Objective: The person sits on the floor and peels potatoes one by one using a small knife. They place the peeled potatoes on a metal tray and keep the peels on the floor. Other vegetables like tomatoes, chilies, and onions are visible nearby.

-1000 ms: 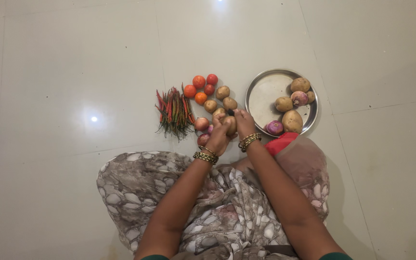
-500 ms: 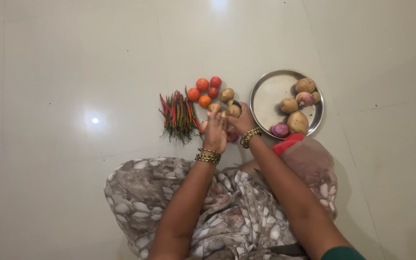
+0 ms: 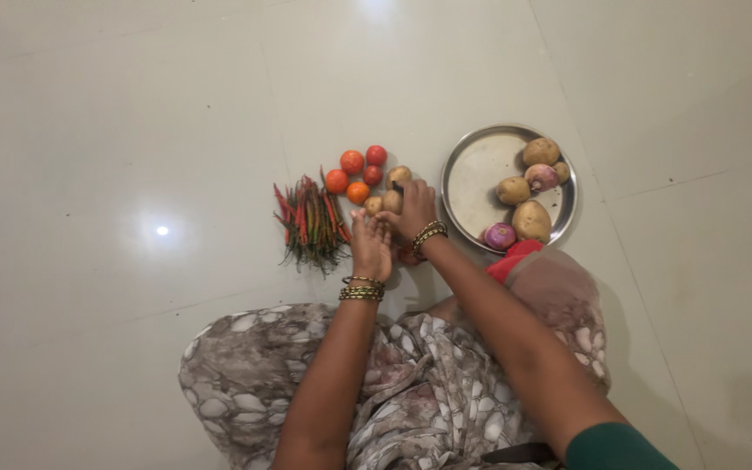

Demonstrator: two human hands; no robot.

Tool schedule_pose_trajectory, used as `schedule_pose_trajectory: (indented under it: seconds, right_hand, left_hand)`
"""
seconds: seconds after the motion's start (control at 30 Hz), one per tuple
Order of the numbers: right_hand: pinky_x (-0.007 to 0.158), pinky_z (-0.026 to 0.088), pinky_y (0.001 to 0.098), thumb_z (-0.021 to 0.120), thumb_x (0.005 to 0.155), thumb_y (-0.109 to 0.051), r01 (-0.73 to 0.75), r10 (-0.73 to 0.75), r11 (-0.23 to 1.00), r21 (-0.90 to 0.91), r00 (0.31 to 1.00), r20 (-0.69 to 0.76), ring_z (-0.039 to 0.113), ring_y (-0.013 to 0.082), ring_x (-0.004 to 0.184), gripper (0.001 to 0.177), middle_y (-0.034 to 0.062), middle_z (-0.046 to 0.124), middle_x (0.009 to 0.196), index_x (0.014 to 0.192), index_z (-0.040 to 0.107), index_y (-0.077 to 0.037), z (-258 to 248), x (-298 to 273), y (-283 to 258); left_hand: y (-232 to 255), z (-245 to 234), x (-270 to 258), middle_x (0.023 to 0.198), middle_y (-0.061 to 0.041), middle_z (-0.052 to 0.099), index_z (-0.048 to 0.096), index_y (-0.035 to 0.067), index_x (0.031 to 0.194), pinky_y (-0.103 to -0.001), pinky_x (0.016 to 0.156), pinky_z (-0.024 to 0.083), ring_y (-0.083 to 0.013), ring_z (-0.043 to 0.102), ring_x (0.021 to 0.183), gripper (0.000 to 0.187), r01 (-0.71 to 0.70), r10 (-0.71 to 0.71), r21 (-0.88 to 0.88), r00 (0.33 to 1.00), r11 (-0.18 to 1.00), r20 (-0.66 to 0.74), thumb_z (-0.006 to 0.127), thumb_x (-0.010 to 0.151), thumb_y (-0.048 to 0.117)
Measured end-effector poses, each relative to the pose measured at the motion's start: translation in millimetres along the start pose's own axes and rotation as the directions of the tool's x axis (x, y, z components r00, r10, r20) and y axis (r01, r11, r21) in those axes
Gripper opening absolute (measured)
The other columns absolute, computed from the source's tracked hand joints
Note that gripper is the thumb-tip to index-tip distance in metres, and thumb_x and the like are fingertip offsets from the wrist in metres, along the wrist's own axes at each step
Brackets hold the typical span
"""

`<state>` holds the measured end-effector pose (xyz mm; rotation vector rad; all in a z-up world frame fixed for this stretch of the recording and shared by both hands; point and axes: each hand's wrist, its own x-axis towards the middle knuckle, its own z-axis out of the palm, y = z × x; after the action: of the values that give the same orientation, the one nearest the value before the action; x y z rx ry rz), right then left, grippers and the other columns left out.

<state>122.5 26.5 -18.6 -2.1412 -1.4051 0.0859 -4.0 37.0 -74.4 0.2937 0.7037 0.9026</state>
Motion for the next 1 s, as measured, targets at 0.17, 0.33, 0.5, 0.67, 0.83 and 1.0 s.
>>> schedule_pose_trajectory:
  seconds: [0.17, 0.33, 0.5, 0.67, 0.83, 1.0]
  right_hand:
    - [0.09, 0.049, 0.0428, 0.08, 0.081, -0.016, -0.022, 0.052, 0.977, 0.212, 0.989, -0.138, 0.059, 0.032, 0.099, 0.026, 0.0134, 0.062, 0.103, 0.1, 0.065, -0.008, -38, 29, 31]
    - [0.099, 0.049, 0.0449, 0.062, 0.087, -0.001, -0.215, 0.188, 0.939, -0.268, 0.975, -0.122, 0.059, 0.0357, 0.111, 0.018, 0.0159, 0.065, 0.111, 0.096, 0.072, -0.013, -124, 41, 75]
    - [0.103, 0.039, 0.0553, 0.065, 0.09, -0.027, -0.445, 0.62, 0.687, -0.575, 0.771, 0.145, 0.037, 0.047, 0.135, 0.044, 0.0209, 0.044, 0.144, 0.133, 0.058, -0.02, -137, 20, 81]
    - [0.111, 0.038, 0.0579, 0.061, 0.098, -0.03, -0.363, 0.612, 0.702, -0.613, 0.747, 0.258, 0.036, 0.0454, 0.141, 0.041, 0.0164, 0.045, 0.148, 0.138, 0.058, -0.024, -120, 21, 91]
    - [0.109, 0.041, 0.0558, 0.057, 0.099, -0.031, -0.352, 0.612, 0.736, -0.578, 0.711, 0.347, 0.042, 0.039, 0.139, 0.039, 0.0121, 0.044, 0.148, 0.137, 0.057, -0.025, -97, 9, 100]
    - [0.102, 0.049, 0.0557, 0.052, 0.103, -0.031, -0.352, 0.57, 0.79, -0.501, 0.723, 0.39, 0.052, 0.0423, 0.13, 0.034, 0.0161, 0.047, 0.144, 0.135, 0.058, -0.023, -76, -1, 109]
  left_hand:
    - [-3, -4, 1, 0.167, -0.026, 0.016, 0.018, 0.011, 0.161, -0.048, 0.125, 0.017, -0.0377, 0.017, 0.156, 0.087, 0.064, -0.059, 0.081, 0.996, 0.995, -0.06, 0.042, 0.098, 0.065]
    - [0, 0, -2, 0.165, -0.025, 0.021, 0.022, 0.01, 0.16, -0.048, 0.124, 0.02, -0.0367, 0.022, 0.154, 0.084, 0.049, -0.041, 0.135, 0.997, 0.99, -0.064, 0.044, 0.098, 0.062]
    - [9, 18, -5, 0.149, -0.028, 0.044, 0.036, 0.008, 0.156, -0.061, 0.113, 0.039, -0.0566, 0.039, 0.136, 0.069, -0.074, 0.12, 0.445, 0.99, 0.893, -0.077, 0.053, 0.099, 0.044]
    - [27, 80, 3, 0.14, -0.018, 0.054, 0.047, 0.004, 0.142, -0.045, 0.112, 0.041, -0.0332, 0.051, 0.132, 0.066, -0.442, 0.46, 0.894, 0.81, 0.075, 0.363, 0.075, 0.088, 0.032]
    - [34, 137, 5, 0.133, -0.015, 0.054, 0.054, 0.014, 0.132, -0.051, 0.101, 0.044, -0.0343, 0.053, 0.122, 0.065, -0.076, 0.123, 0.9, 0.982, -0.429, 0.142, 0.08, 0.079, 0.04]
    - [20, 127, 30, 0.122, -0.012, 0.062, 0.064, 0.014, 0.117, -0.045, 0.095, 0.052, -0.0318, 0.061, 0.114, 0.051, -0.11, 0.067, 0.822, 0.982, -0.559, 0.177, 0.082, 0.077, 0.04]
